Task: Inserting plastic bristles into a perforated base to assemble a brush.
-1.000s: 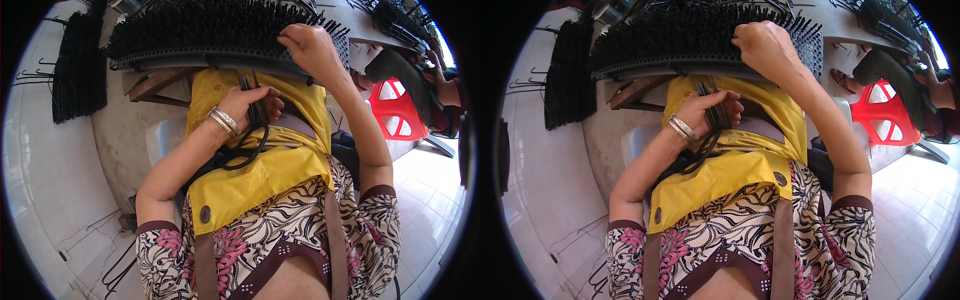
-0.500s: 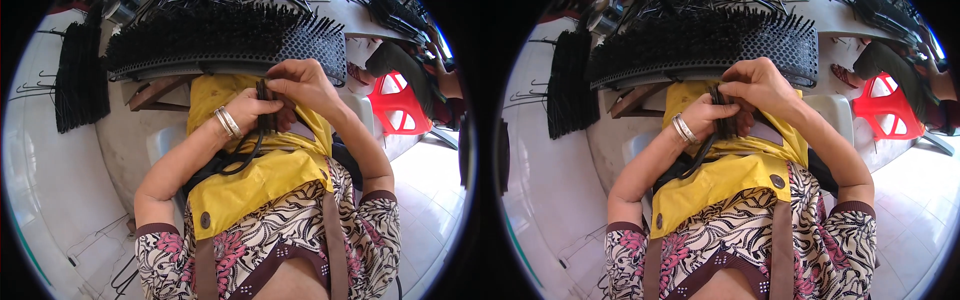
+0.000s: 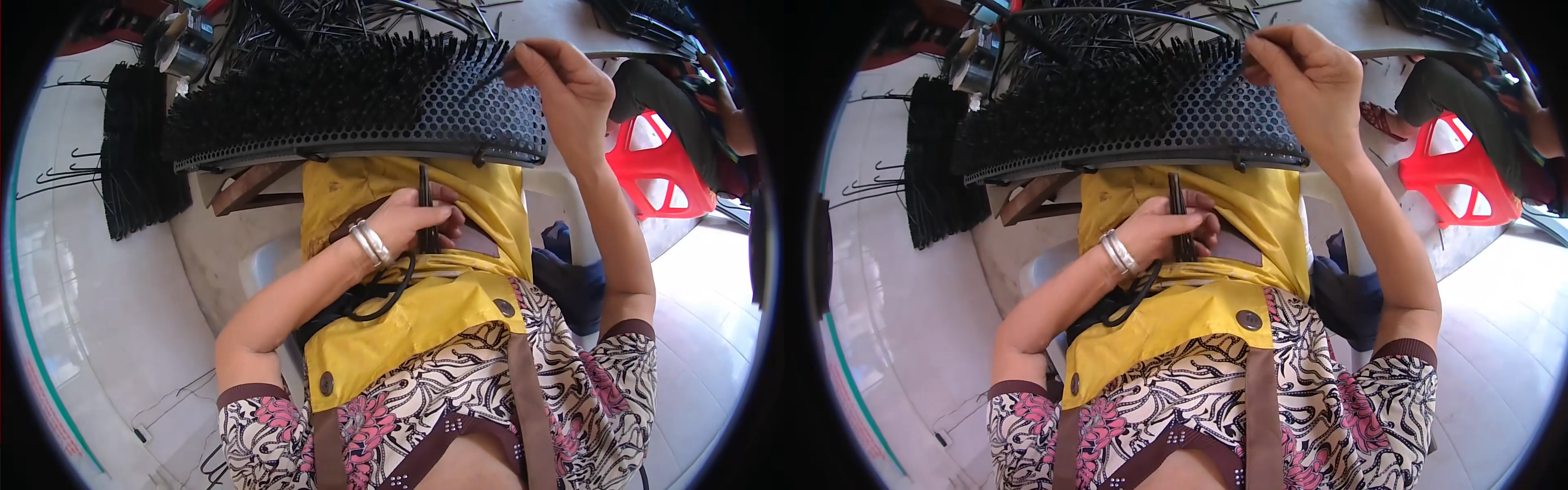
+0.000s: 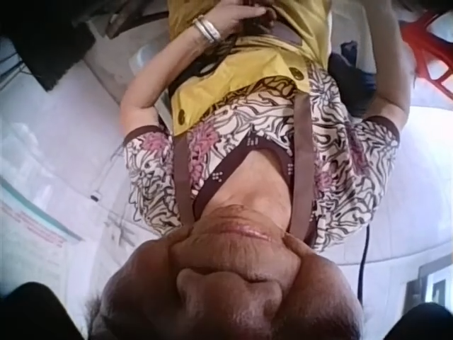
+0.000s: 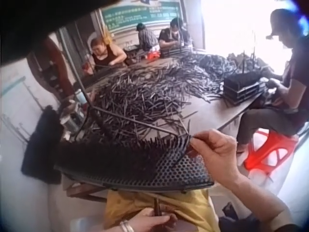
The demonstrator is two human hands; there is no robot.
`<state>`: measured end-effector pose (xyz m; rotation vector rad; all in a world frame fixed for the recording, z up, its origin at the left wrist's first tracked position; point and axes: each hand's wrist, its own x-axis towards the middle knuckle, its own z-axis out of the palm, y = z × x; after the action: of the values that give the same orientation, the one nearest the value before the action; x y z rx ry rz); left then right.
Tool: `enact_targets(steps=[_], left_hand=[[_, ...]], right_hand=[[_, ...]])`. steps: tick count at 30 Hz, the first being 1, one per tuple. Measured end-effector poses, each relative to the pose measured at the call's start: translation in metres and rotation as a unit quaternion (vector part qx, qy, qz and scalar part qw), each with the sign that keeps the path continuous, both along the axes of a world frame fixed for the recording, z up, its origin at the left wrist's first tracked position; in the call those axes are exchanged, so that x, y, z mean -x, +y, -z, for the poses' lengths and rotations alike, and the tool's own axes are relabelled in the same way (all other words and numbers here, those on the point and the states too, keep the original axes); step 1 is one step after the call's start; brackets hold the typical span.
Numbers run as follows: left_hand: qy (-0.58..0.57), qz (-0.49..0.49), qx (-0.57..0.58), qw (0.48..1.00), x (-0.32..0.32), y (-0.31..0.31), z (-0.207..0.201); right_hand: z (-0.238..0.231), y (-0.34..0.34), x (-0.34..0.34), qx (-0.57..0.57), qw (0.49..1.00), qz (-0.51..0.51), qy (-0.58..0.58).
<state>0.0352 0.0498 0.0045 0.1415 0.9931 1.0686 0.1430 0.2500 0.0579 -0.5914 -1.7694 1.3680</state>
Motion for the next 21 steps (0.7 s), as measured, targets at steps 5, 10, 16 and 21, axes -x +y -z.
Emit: enact_targets(steps=[5, 10, 16, 21], left_hand=[[0.041, -0.014, 0.000, 0.999, 0.002, -0.009, -0.005], [0.009, -0.035, -0.094, 0.995, 0.005, -0.001, 0.001], [-0.004, -0.091, -0.069, 0.993, 0.001, 0.015, -0.007], [-0.011, -0.105, -0.123, 0.987, 0.003, 0.012, -0.004]], right_hand=[[0.013, 0.009, 0.020, -0.124, 0.989, 0.043, 0.068], [0.026, 0.011, 0.035, -0.231, 0.972, 0.043, 0.030], [0.028, 0.011, 0.049, -0.444, 0.888, -0.009, -0.118], [0.024, 0.008, 0.054, -0.492, 0.816, -0.092, -0.290]])
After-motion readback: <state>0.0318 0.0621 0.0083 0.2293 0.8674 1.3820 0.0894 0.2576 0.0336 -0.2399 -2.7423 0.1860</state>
